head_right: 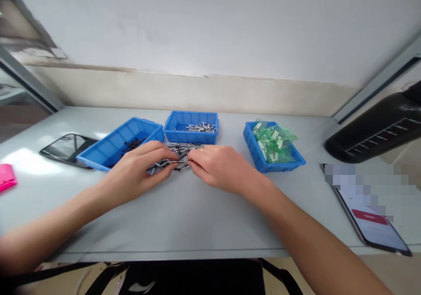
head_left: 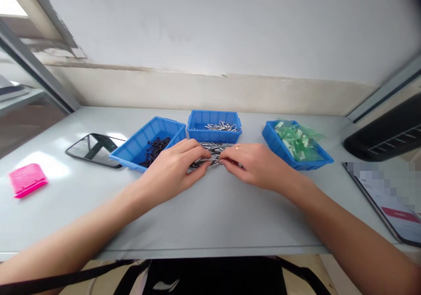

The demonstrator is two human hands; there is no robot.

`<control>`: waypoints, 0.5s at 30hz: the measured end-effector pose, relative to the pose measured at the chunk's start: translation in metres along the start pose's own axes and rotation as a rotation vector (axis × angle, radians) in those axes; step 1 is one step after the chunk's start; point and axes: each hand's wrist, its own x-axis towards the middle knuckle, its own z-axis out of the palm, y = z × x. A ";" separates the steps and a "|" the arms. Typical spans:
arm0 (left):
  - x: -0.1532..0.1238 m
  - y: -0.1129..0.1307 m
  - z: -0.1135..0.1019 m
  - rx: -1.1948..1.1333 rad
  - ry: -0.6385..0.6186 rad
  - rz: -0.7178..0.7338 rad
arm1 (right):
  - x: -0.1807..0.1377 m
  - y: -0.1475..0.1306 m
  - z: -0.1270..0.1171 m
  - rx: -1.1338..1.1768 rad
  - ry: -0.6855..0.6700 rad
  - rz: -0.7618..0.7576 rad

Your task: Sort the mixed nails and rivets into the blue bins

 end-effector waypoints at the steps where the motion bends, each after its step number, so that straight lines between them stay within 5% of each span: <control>1: 0.000 0.000 0.000 0.004 -0.007 -0.008 | -0.001 0.000 -0.001 -0.001 0.049 -0.011; 15: -0.002 0.000 -0.001 -0.025 0.051 0.044 | 0.002 -0.006 0.000 -0.044 0.377 -0.186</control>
